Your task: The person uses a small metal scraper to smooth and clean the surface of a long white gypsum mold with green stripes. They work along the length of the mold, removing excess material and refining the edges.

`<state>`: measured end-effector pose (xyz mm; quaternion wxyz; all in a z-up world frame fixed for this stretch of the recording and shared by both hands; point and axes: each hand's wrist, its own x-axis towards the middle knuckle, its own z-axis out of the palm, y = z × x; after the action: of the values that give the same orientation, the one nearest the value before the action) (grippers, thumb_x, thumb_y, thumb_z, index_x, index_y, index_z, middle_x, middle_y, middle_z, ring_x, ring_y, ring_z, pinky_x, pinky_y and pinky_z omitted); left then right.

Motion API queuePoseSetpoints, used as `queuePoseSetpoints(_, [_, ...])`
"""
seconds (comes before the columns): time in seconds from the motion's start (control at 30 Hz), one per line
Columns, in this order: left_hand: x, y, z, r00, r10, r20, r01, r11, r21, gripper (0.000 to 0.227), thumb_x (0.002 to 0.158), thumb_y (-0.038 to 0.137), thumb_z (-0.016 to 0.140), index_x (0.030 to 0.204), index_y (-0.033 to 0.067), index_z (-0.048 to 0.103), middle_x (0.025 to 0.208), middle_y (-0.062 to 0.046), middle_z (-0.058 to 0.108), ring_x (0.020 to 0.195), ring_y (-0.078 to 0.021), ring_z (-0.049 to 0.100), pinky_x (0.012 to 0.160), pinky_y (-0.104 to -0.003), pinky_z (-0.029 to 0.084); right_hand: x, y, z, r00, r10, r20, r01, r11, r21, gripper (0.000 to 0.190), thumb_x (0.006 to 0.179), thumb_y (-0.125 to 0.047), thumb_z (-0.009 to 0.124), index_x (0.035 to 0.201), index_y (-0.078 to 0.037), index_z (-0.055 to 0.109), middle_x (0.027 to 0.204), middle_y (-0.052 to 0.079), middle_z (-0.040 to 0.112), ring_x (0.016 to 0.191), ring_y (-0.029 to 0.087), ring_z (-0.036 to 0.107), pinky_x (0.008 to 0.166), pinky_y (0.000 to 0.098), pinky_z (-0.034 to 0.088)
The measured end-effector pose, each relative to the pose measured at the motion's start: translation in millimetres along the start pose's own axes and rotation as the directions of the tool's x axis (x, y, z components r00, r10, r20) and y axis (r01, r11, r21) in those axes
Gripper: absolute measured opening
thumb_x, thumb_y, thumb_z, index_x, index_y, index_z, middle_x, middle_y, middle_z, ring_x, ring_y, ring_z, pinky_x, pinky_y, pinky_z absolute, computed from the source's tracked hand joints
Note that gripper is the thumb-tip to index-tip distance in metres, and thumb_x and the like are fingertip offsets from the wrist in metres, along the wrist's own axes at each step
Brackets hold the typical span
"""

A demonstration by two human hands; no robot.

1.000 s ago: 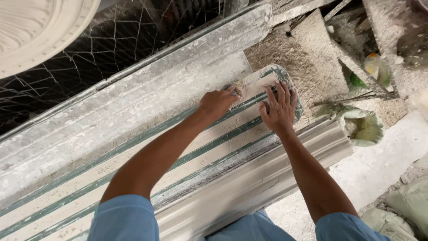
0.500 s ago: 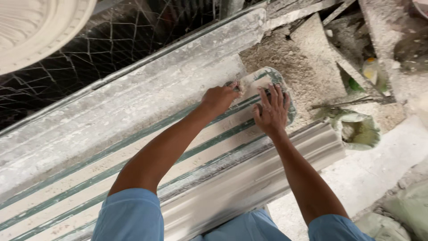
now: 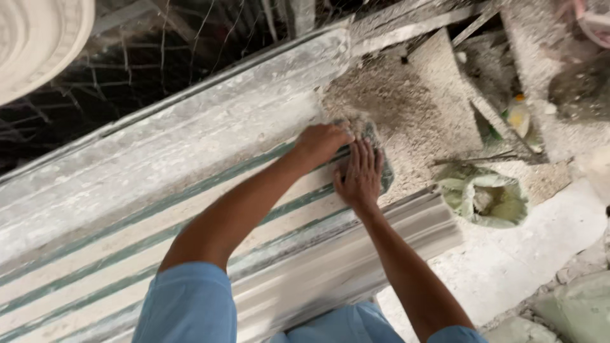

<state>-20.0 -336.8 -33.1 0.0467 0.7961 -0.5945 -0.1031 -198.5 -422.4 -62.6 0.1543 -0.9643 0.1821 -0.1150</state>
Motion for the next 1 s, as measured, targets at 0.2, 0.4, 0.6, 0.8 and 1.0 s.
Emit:
queuePoseSetpoints(0.2, [-109,-26,-35,0.977,-0.180,0.117,0.193,0.975,-0.107,0.048,0.094,0.005,0.058,0.135,0.0301,0.063,0.155,0.001,0.050,0.050,-0.0117,0.063,0.040,-0.025,0.052,3,0,3,0.998,-0.004,-0.057,0.008,0.997,0.074,0.056,0.099,-0.035,0.053,0.139,0.003,0.043,0.155,0.026,0.043,0.153,0.040,0.030,0.126,0.0655,0.014])
queuePoseSetpoints(0.4, [-77,-13,-42,0.969,-0.192,0.154,0.214,0.966,-0.144,0.041,0.104,0.012,0.050,0.138,0.0313,0.061,0.155,-0.003,0.047,0.044,-0.0107,0.057,0.037,-0.023,0.049,3,-4,-1,0.996,-0.031,-0.087,0.037,0.997,0.061,0.052,0.093,-0.030,0.056,0.132,0.002,0.044,0.147,0.027,0.045,0.149,0.043,0.034,0.123,0.0673,0.017])
queuePoseSetpoints(0.6, [34,12,9,0.988,-0.064,0.142,0.056,0.996,0.062,0.031,0.114,0.012,0.052,0.135,0.0286,0.067,0.130,0.002,0.069,0.073,-0.0066,0.058,0.052,-0.021,0.048,4,1,-8,0.985,-0.064,-0.159,0.083,0.989,0.118,0.048,0.095,-0.028,0.057,0.131,0.001,0.044,0.146,0.024,0.047,0.148,0.041,0.036,0.123,0.0665,0.020])
queuePoseSetpoints(0.8, [-188,-46,-33,0.937,-0.304,0.170,0.335,0.921,-0.200,0.072,0.086,-0.008,0.054,0.140,0.0393,0.056,0.163,0.009,0.037,0.075,-0.0023,0.067,0.037,-0.019,0.049,6,-1,-1,0.994,-0.038,-0.102,0.047,0.995,0.088,0.049,0.095,-0.027,0.053,0.132,0.005,0.047,0.146,0.026,0.047,0.148,0.043,0.037,0.122,0.0690,0.020])
queuePoseSetpoints(1.0, [-162,-56,-22,0.908,-0.348,0.234,0.379,0.919,-0.104,0.068,0.091,-0.009,0.051,0.138,0.0390,0.059,0.160,0.009,0.043,0.064,-0.0042,0.068,0.039,-0.021,0.050,-1,-3,3,0.998,-0.035,-0.052,0.037,0.999,0.031,0.048,0.095,-0.026,0.052,0.132,0.004,0.047,0.146,0.026,0.047,0.148,0.044,0.036,0.121,0.0695,0.019])
